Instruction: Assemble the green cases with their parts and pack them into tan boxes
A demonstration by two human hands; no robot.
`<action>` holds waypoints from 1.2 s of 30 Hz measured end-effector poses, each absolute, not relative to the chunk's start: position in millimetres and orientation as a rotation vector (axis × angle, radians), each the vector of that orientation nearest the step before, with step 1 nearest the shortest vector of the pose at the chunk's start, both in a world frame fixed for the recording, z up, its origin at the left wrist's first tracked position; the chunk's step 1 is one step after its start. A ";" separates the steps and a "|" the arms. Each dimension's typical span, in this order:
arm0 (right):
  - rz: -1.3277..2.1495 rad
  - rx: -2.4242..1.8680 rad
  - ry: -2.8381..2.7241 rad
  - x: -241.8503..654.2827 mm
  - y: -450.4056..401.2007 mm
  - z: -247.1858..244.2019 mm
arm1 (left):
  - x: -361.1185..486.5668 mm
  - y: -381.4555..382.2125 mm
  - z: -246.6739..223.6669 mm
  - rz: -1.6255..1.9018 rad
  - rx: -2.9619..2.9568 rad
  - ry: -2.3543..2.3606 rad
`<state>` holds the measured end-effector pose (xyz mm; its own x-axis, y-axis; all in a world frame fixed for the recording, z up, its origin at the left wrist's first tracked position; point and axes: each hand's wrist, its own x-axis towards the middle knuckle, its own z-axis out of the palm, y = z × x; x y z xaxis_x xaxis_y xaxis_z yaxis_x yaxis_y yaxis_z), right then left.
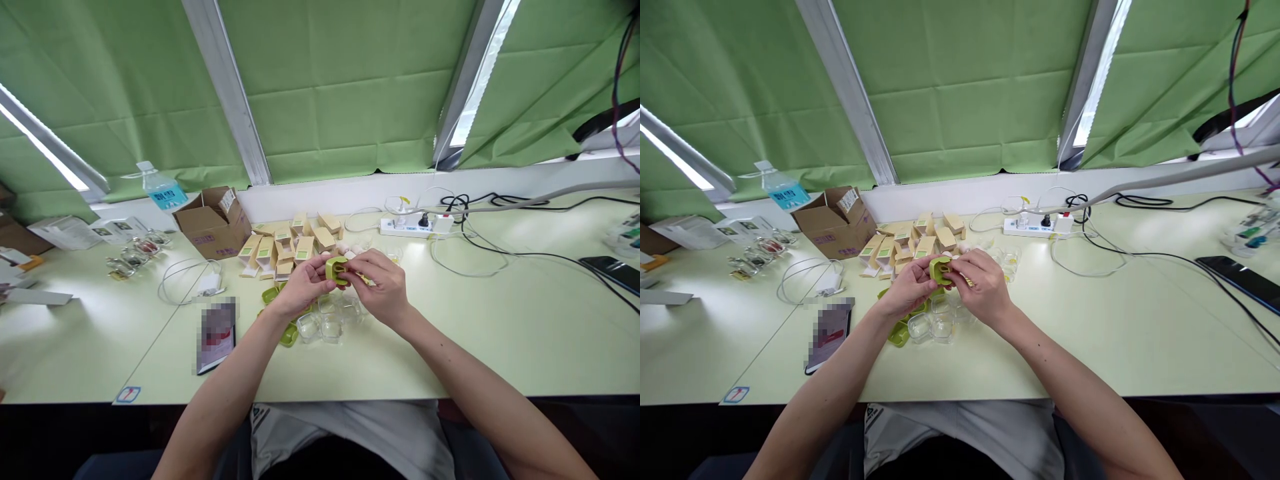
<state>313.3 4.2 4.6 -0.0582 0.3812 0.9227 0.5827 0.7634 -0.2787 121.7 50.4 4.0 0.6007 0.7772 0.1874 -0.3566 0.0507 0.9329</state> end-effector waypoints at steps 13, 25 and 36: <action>-0.650 -0.804 -1.865 319.0 9.6 9.2 | 126.6 48.8 2.4 0.937 1.225 0.445; -0.821 -0.819 -1.917 315.4 6.1 23.1 | 130.1 48.2 -1.6 0.883 1.125 0.385; -0.412 -0.716 -1.847 325.6 11.0 6.9 | 132.2 44.8 -1.3 0.886 1.046 0.361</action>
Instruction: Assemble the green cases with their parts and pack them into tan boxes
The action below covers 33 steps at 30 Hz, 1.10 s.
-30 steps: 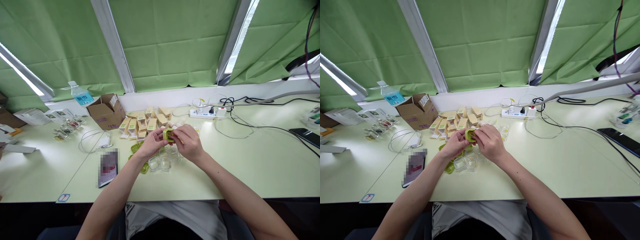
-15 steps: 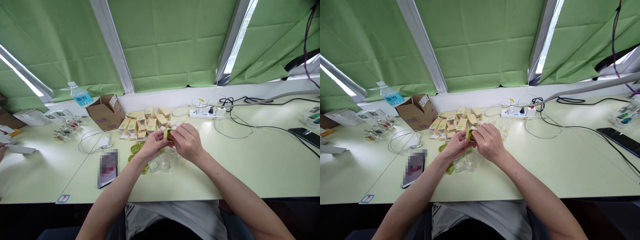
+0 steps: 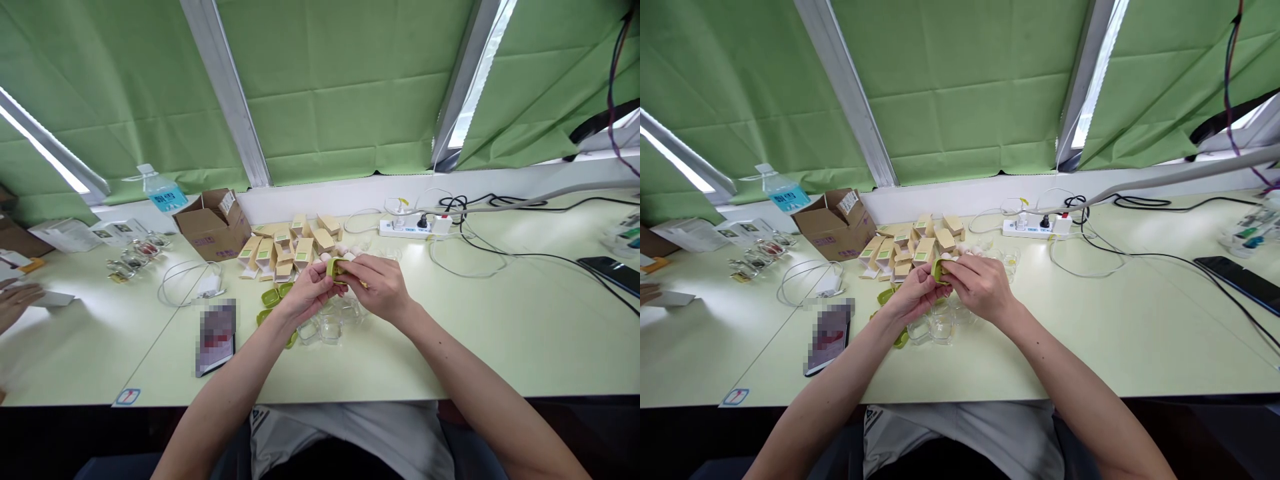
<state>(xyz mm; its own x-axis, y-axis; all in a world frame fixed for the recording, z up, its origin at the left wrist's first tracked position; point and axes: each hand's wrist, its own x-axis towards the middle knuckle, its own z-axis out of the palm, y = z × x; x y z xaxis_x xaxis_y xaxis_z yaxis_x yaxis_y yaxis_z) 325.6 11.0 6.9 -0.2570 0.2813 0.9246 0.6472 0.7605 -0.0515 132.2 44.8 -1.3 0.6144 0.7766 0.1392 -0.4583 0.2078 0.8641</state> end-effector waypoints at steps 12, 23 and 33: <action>0.238 -0.743 -1.755 322.5 6.3 11.7 | 129.1 45.9 -2.9 0.937 1.045 0.391; 0.898 -0.636 -1.421 320.1 22.1 -6.3 | 135.5 46.0 -5.3 1.317 1.262 0.660; 0.900 -0.591 -1.402 307.7 27.8 -24.4 | 135.5 34.1 -3.1 1.547 1.646 0.805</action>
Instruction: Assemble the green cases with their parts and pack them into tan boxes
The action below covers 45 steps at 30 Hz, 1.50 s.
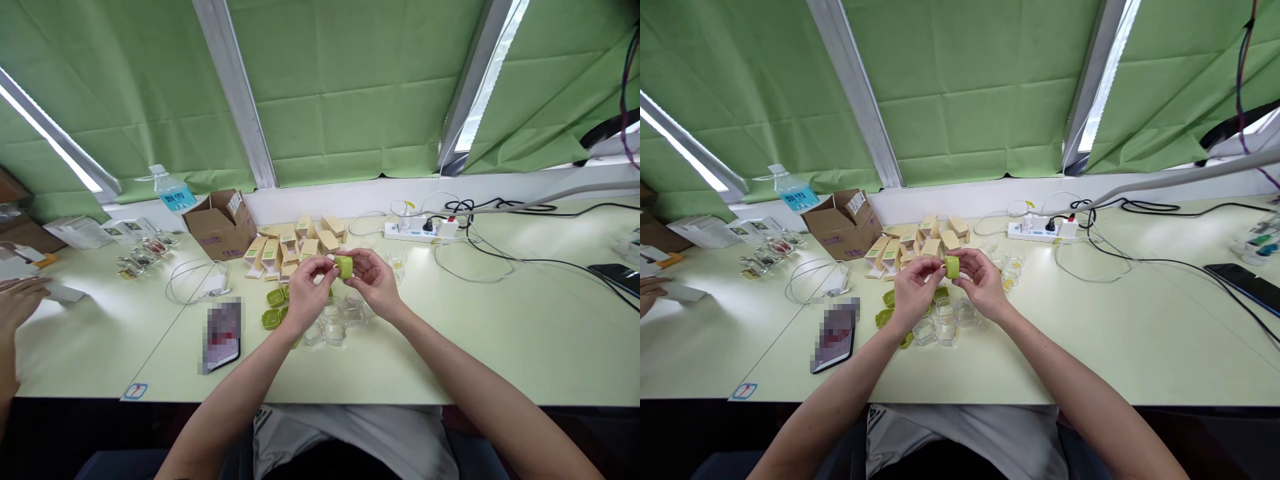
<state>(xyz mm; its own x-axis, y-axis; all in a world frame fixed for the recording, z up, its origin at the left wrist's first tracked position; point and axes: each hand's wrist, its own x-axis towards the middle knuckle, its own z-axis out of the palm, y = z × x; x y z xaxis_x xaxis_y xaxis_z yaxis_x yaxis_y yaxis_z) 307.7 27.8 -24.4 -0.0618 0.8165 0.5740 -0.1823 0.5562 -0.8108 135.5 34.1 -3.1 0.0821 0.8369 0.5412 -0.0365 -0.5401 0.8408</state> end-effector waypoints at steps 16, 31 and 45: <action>0.617 -0.758 -1.477 308.9 26.4 -24.9 | 127.2 48.3 -2.4 1.252 1.275 0.783; 0.509 -0.868 -1.567 340.1 35.5 -7.6 | 121.4 58.0 -0.8 1.183 1.144 0.535; -0.062 -1.712 -2.148 362.2 66.4 -18.7 | 110.8 69.9 -1.6 1.176 0.890 0.472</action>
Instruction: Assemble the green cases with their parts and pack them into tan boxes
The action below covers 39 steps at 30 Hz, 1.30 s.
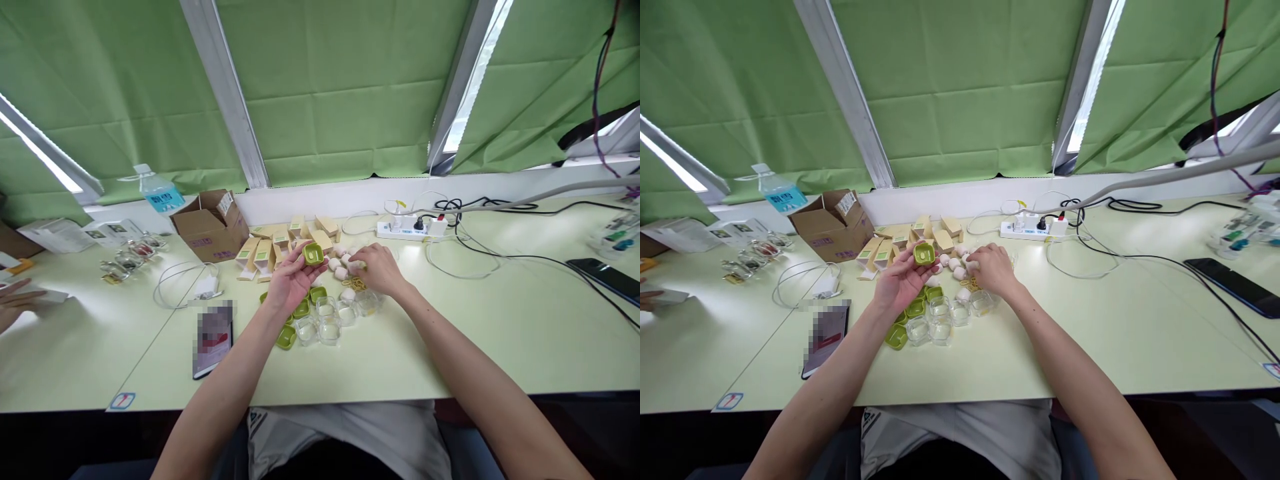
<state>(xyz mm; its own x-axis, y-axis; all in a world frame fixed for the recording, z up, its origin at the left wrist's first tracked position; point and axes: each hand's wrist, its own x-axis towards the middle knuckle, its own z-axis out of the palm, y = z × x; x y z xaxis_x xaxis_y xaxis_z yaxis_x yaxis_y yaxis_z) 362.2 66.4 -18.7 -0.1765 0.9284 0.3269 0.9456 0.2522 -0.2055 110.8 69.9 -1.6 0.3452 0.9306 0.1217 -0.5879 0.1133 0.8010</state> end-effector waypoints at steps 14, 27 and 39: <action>-0.186 -1.781 -2.244 312.4 82.3 -25.3 | 110.2 63.7 0.7 1.100 0.954 0.375; 0.899 -1.157 -1.521 356.3 78.0 -1.3 | 107.7 67.7 -5.3 1.140 1.109 0.358; 1.075 -0.777 -1.414 331.6 24.4 30.9 | 116.1 64.3 -16.4 1.125 1.364 0.382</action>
